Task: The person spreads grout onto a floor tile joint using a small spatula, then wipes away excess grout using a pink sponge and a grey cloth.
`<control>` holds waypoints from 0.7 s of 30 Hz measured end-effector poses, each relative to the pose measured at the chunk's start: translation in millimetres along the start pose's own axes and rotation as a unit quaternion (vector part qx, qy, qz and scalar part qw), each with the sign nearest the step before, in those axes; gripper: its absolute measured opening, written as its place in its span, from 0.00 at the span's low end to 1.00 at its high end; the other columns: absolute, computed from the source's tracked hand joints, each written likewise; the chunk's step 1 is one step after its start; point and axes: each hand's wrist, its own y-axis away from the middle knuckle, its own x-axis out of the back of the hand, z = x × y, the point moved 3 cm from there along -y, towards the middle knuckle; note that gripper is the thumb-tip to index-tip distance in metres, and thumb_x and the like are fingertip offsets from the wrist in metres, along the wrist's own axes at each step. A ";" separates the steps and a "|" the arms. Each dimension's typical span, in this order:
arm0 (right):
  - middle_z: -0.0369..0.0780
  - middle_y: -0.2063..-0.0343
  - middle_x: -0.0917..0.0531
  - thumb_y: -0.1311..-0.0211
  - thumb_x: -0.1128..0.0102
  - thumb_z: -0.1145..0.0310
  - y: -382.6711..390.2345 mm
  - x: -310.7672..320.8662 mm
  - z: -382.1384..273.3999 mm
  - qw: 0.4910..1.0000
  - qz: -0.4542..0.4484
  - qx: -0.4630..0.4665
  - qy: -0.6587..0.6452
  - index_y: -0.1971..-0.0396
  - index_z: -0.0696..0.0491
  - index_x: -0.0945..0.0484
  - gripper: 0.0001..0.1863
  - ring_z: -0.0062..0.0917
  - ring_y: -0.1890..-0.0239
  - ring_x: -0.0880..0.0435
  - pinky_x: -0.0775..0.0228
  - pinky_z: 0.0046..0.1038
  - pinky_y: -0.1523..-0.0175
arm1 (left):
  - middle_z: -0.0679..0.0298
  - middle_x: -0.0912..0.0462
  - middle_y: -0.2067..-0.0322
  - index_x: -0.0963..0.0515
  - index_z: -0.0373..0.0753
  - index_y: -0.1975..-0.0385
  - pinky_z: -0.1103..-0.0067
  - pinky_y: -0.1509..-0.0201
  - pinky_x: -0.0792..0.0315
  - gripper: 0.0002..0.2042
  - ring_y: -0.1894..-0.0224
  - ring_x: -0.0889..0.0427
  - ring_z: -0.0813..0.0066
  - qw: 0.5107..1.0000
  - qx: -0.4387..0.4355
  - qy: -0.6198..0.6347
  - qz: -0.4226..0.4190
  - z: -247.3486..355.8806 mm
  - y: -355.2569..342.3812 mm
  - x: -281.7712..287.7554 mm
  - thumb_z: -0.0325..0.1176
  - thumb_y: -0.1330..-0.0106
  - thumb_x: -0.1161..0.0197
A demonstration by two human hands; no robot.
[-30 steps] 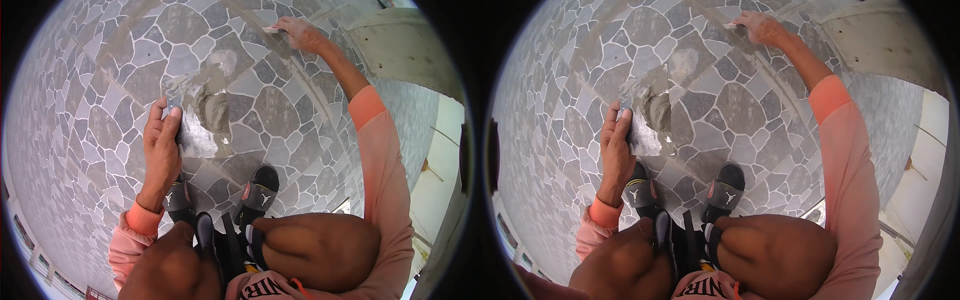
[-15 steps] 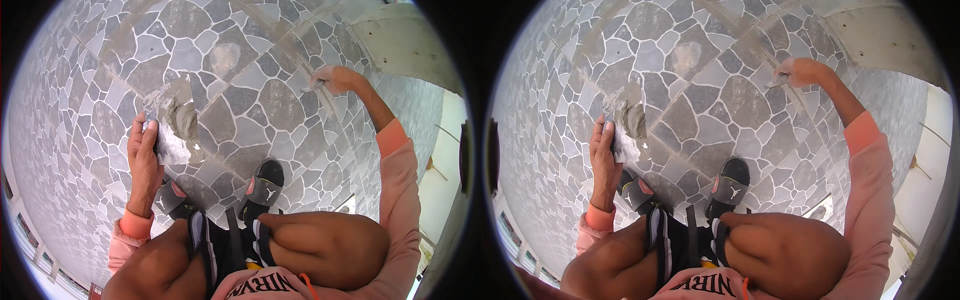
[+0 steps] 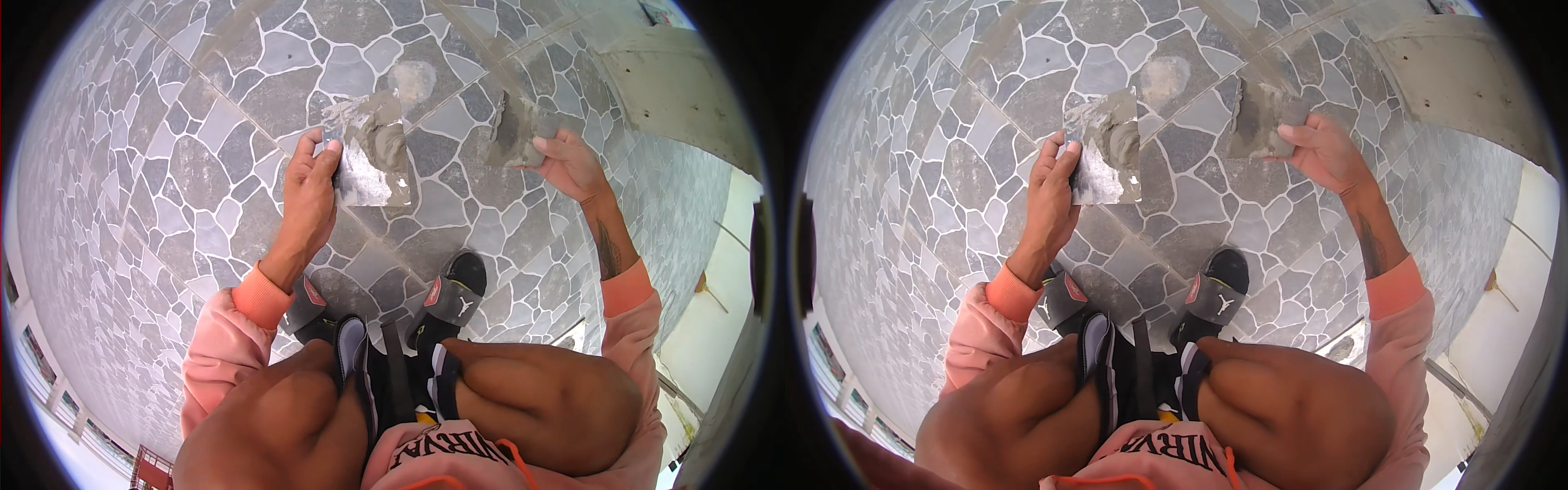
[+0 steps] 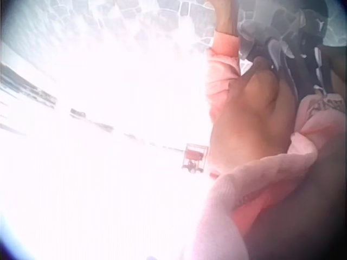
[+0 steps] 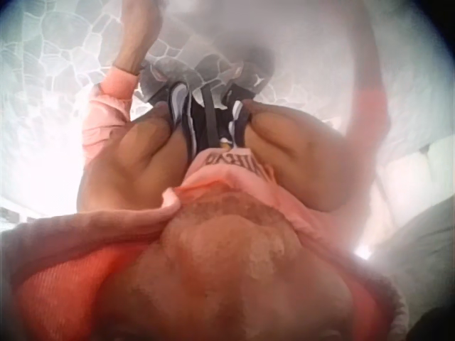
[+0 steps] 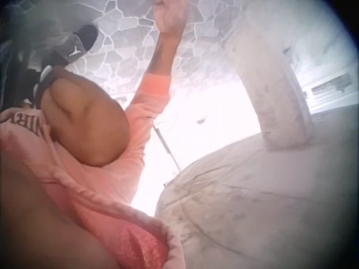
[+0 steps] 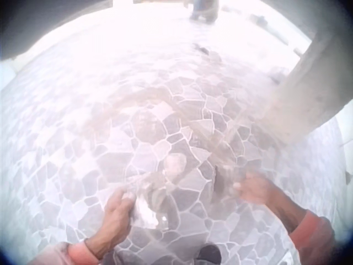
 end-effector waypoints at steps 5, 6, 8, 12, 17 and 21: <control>0.48 0.48 0.22 0.34 0.48 0.74 -7.4 -47.4 2.0 0.999 -0.003 0.027 0.016 0.42 0.62 0.33 0.21 0.37 0.44 0.22 0.31 0.51 0.40 | 0.60 0.20 0.61 0.41 0.30 0.42 0.82 0.58 0.26 0.18 0.62 0.20 0.80 1.000 0.002 0.004 -0.003 -0.2 -5.2 5.8 0.29 0.27 0.51; 0.48 0.47 0.23 0.34 0.47 0.72 -6.4 -51.7 3.3 0.999 -0.022 0.042 -0.016 0.41 0.61 0.34 0.23 0.38 0.44 0.23 0.30 0.51 0.43 | 0.60 0.20 0.61 0.41 0.30 0.42 0.82 0.58 0.26 0.18 0.62 0.20 0.80 1.000 0.002 0.002 -0.002 1.4 -4.2 4.2 0.29 0.27 0.51; 0.48 0.46 0.24 0.35 0.46 0.70 -5.0 -57.3 7.7 0.996 -0.042 0.059 -0.050 0.40 0.61 0.34 0.24 0.39 0.44 0.23 0.28 0.51 0.45 | 0.60 0.19 0.61 0.42 0.29 0.41 0.82 0.58 0.26 0.19 0.62 0.20 0.80 1.000 0.007 0.008 -0.005 4.6 -2.2 -0.1 0.29 0.27 0.51; 0.46 0.41 0.28 0.30 0.55 0.56 -7.2 -74.1 11.5 0.980 -0.070 0.028 -0.183 0.36 0.56 0.39 0.28 0.42 0.42 0.26 0.28 0.52 0.50 | 0.60 0.19 0.62 0.41 0.30 0.42 0.82 0.58 0.26 0.18 0.63 0.20 0.80 1.000 0.000 0.016 -0.006 5.7 -1.3 2.7 0.29 0.27 0.50; 0.44 0.39 0.30 0.27 0.67 0.45 -5.4 -76.4 22.8 0.965 -0.068 -0.002 -0.253 0.34 0.52 0.41 0.32 0.44 0.41 0.28 0.28 0.54 0.50 | 0.62 0.19 0.62 0.37 0.32 0.44 0.83 0.60 0.25 0.15 0.63 0.20 0.81 1.000 -0.005 0.015 -0.004 6.8 -2.2 1.4 0.29 0.27 0.51; 0.43 0.40 0.29 0.27 0.65 0.44 -4.6 -74.0 38.3 0.955 -0.055 -0.012 -0.290 0.36 0.51 0.39 0.31 0.41 0.41 0.27 0.27 0.51 0.50 | 0.62 0.20 0.62 0.37 0.33 0.44 0.83 0.61 0.25 0.14 0.63 0.20 0.81 1.000 0.009 0.013 0.002 5.2 -0.4 0.4 0.29 0.27 0.51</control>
